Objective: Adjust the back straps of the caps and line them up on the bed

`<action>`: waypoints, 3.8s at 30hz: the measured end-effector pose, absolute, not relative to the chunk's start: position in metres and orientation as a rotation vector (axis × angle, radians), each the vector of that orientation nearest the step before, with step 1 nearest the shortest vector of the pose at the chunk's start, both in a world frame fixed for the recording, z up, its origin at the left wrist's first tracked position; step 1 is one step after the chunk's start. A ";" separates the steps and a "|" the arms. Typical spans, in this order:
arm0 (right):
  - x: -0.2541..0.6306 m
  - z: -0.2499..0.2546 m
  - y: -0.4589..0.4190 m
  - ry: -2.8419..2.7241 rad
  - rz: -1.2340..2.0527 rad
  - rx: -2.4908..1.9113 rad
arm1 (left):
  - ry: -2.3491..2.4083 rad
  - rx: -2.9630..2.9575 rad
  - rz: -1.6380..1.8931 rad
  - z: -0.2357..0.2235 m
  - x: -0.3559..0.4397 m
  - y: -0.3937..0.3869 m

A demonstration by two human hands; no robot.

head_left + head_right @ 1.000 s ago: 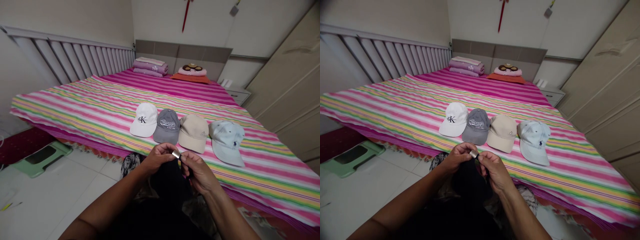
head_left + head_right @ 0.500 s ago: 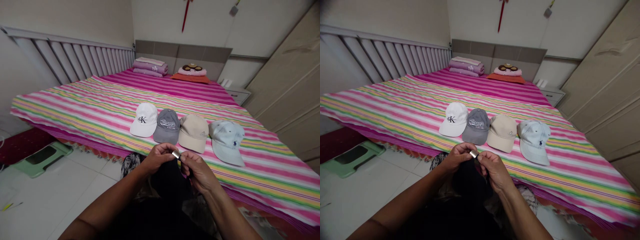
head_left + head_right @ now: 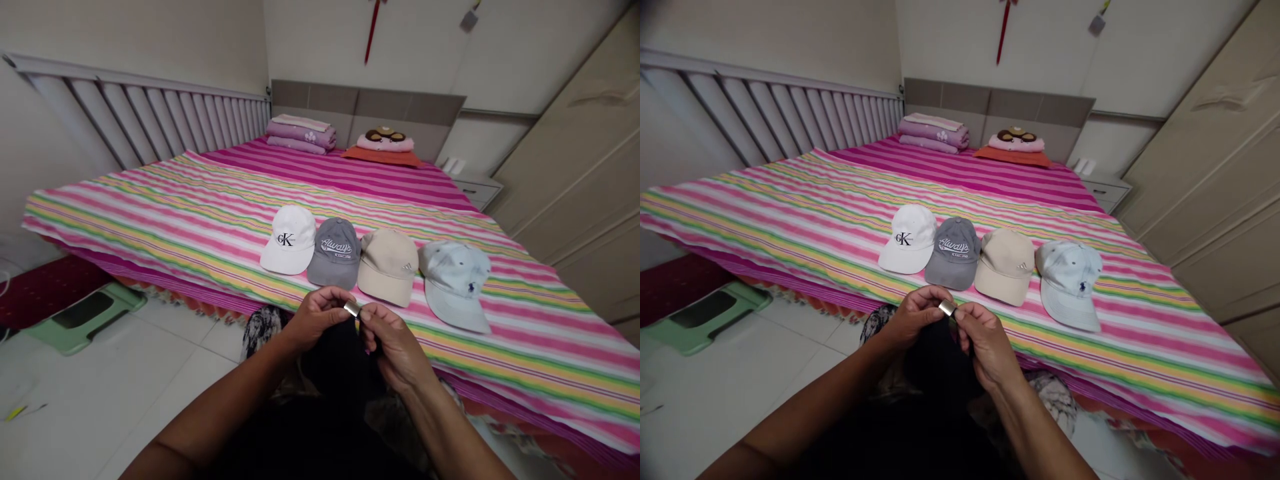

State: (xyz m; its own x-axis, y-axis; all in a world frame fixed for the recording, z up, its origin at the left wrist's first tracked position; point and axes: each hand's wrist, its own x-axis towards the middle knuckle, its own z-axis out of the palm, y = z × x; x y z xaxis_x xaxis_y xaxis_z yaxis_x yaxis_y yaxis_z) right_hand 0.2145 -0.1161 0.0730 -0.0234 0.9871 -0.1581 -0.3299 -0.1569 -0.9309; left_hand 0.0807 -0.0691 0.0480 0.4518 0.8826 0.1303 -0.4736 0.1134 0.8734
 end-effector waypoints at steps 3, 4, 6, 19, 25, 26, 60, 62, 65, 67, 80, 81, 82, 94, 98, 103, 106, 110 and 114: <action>0.212 0.073 -0.116 -0.848 1.441 -1.070 | 0.499 1.057 1.088 0.047 0.081 -0.070; 0.211 0.073 -0.116 -0.844 1.436 -1.073 | 0.509 1.070 1.104 0.047 0.081 -0.070; 0.210 0.074 -0.116 -0.844 1.446 -1.080 | 0.534 1.098 1.129 0.046 0.081 -0.070; 0.213 0.076 -0.117 -0.760 1.557 -1.031 | 0.524 1.065 1.088 0.045 0.083 -0.070; 0.215 0.076 -0.118 -0.758 1.578 -0.972 | 0.519 1.062 1.099 0.045 0.082 -0.069; 0.215 0.077 -0.119 -0.760 1.573 -0.948 | 0.510 1.053 1.103 0.044 0.082 -0.070; 0.224 0.062 -0.118 -1.116 1.424 -1.143 | 0.448 0.950 1.095 0.038 0.079 -0.069; 0.221 0.063 -0.118 -1.072 1.466 -1.101 | 0.456 1.028 1.072 0.040 0.079 -0.069; 0.217 0.067 -0.119 -1.036 1.512 -1.064 | 0.465 1.128 1.041 0.041 0.078 -0.069; 0.216 0.070 -0.120 -0.995 1.532 -1.033 | 0.464 1.133 1.065 0.040 0.077 -0.069; 0.217 0.063 -0.116 -0.848 1.467 -0.965 | 0.440 1.147 0.988 0.041 0.075 -0.069; 0.217 0.062 -0.116 -0.840 1.463 -0.972 | 0.436 1.135 0.977 0.041 0.075 -0.069; 0.218 0.062 -0.116 -0.832 1.455 -0.977 | 0.440 1.115 0.963 0.041 0.075 -0.069; 0.218 0.057 -0.116 -0.914 1.348 -1.053 | 0.712 1.182 0.827 0.045 0.073 -0.066; 0.219 0.059 -0.117 -0.997 1.354 -1.083 | 0.715 1.109 0.685 0.047 0.069 -0.065; 0.220 0.065 -0.121 -1.099 1.481 -1.114 | 0.528 0.978 0.716 0.051 0.068 -0.068; 0.224 0.067 -0.122 -1.206 1.541 -1.152 | 0.527 0.930 0.736 0.052 0.069 -0.069; 0.228 0.063 -0.121 -1.330 1.519 -1.195 | 0.551 0.887 0.778 0.051 0.067 -0.068; 0.230 0.057 -0.121 -1.206 1.512 -1.247 | 0.568 0.887 0.763 0.052 0.066 -0.067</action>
